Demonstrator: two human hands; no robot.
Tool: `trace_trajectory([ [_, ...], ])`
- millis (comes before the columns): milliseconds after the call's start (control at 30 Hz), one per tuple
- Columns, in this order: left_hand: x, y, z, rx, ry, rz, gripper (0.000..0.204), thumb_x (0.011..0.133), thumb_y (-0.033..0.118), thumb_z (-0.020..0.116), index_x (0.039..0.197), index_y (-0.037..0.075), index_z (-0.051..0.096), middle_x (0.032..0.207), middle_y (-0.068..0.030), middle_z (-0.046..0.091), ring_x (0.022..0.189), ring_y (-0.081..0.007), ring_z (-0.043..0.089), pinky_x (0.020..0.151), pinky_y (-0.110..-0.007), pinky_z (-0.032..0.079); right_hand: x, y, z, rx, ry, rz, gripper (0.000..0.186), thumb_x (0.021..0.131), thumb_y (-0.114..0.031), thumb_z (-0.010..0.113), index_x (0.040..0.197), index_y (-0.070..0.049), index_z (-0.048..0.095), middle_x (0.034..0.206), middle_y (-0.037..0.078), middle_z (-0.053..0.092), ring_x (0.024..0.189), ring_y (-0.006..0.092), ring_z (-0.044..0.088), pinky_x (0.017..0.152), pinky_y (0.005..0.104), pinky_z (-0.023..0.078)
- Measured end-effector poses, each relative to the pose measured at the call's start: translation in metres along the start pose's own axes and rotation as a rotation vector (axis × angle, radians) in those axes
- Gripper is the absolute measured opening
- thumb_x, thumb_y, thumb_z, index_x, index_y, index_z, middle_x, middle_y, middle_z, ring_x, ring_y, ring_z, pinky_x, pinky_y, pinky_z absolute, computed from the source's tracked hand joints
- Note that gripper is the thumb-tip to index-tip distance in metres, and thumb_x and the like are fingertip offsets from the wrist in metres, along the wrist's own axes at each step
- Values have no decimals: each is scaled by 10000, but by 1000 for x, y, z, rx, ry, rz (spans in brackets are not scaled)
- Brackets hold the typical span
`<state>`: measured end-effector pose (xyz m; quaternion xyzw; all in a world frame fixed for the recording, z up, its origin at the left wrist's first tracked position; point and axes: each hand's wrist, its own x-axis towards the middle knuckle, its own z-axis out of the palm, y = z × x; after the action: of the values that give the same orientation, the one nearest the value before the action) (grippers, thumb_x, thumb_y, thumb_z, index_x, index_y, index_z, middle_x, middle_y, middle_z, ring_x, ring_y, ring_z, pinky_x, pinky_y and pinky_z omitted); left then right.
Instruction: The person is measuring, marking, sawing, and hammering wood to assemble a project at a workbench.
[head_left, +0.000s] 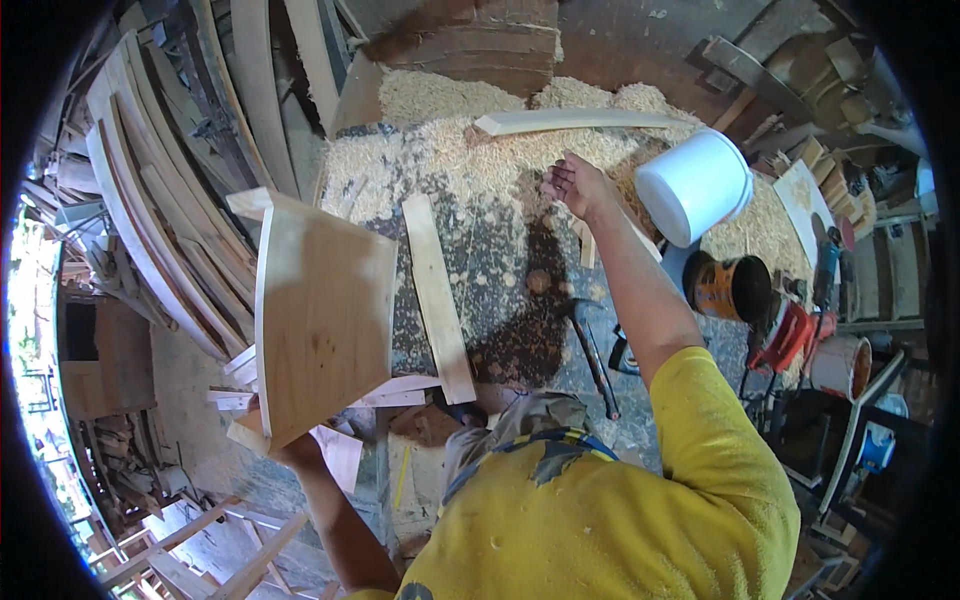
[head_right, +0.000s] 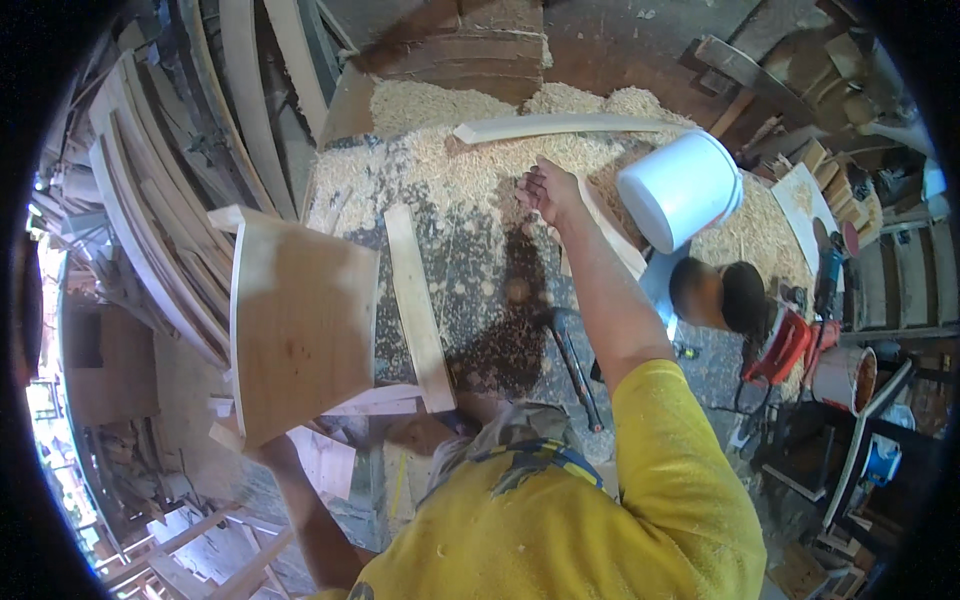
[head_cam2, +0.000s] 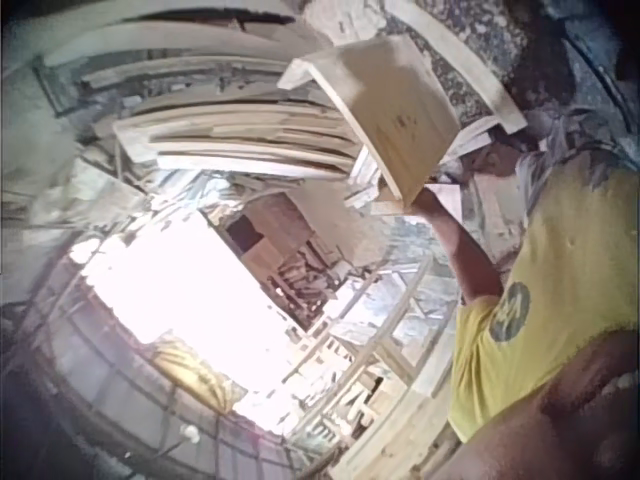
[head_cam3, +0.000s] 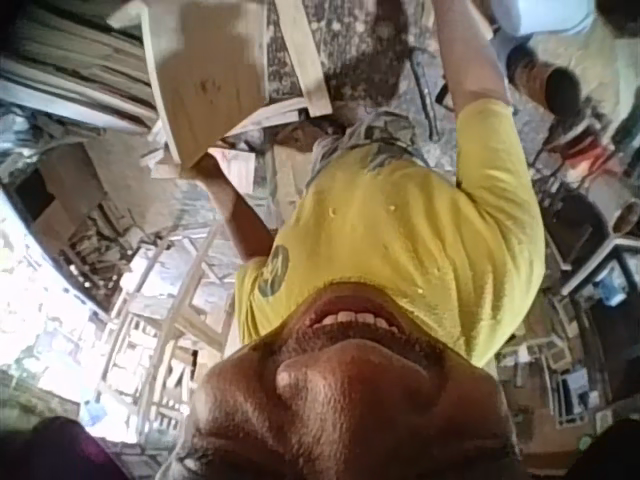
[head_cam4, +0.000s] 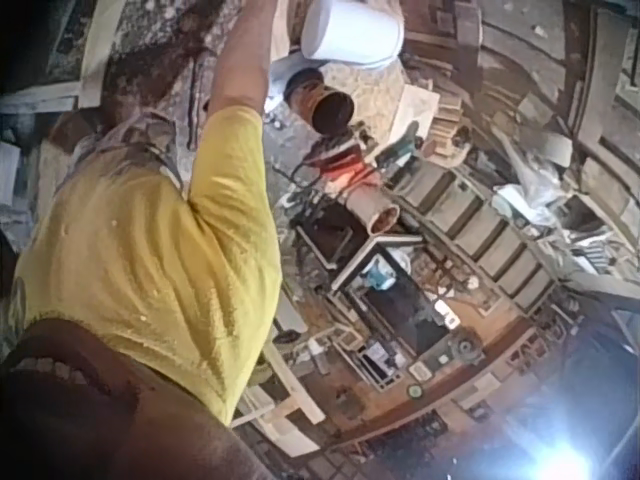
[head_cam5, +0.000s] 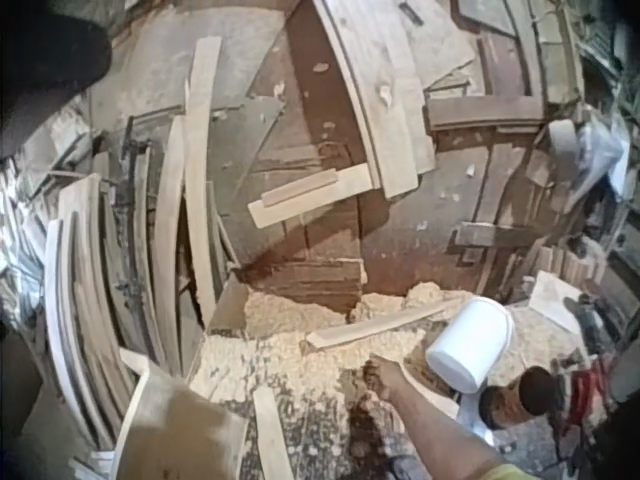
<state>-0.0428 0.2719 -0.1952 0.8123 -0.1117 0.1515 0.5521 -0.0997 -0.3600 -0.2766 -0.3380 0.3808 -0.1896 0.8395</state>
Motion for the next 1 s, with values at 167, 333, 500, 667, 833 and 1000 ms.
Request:
trace_trajectory([
  [167, 0, 58, 9, -526, 277, -297, 732, 984, 660, 258, 1409, 82, 401, 1380, -146, 494, 1280, -289, 497, 1101, -482, 392, 85, -11, 33, 178, 54, 101, 745, 915, -492, 631, 1267, 111, 372, 1208, 229, 467, 1110, 381, 538, 915, 577, 518],
  [333, 4, 95, 5, -593, 354, -374, 726, 978, 659, 311, 1410, 85, 411, 1348, -163, 519, 1284, -288, 488, 1124, -480, 356, 134, -2, 59, 360, 66, 80, 438, 955, -307, 627, 1182, 41, 490, 1123, 166, 560, 1043, 321, 592, 931, 521, 538],
  [500, 2, 103, -4, -577, 255, -391, 662, 988, 618, 364, 1372, 87, 456, 1316, -152, 548, 1276, -272, 492, 1122, -463, 344, 131, 13, 56, 679, -68, -112, 211, 924, -2, 569, 1133, 17, 549, 1055, 127, 627, 1003, 257, 644, 867, 382, 591],
  [667, 2, 97, -11, -493, 266, -418, 634, 1003, 586, 369, 1363, 72, 460, 1322, -141, 552, 1268, -266, 497, 1122, -433, 332, 65, 12, 63, 742, -309, -174, 169, 883, 31, 613, 1050, 22, 592, 1003, 104, 651, 941, 220, 657, 886, 338, 573],
  [833, 6, 112, -23, -64, 338, -242, 574, 1019, 500, 398, 1355, 41, 470, 1288, -142, 560, 1230, -251, 502, 1095, -407, 335, -28, -2, 93, 708, -433, -276, 142, 880, 61, 608, 1022, 57, 598, 952, 126, 668, 870, 181, 672, 756, 259, 572],
  [1000, -3, 170, -11, 360, 439, 76, 416, 970, 253, 559, 1296, -3, 520, 1206, -146, 592, 1129, -226, 544, 990, -358, 422, -104, -10, 108, 601, -492, -292, 193, 856, 24, 658, 1023, 87, 587, 952, 144, 675, 880, 204, 684, 810, 289, 581],
])
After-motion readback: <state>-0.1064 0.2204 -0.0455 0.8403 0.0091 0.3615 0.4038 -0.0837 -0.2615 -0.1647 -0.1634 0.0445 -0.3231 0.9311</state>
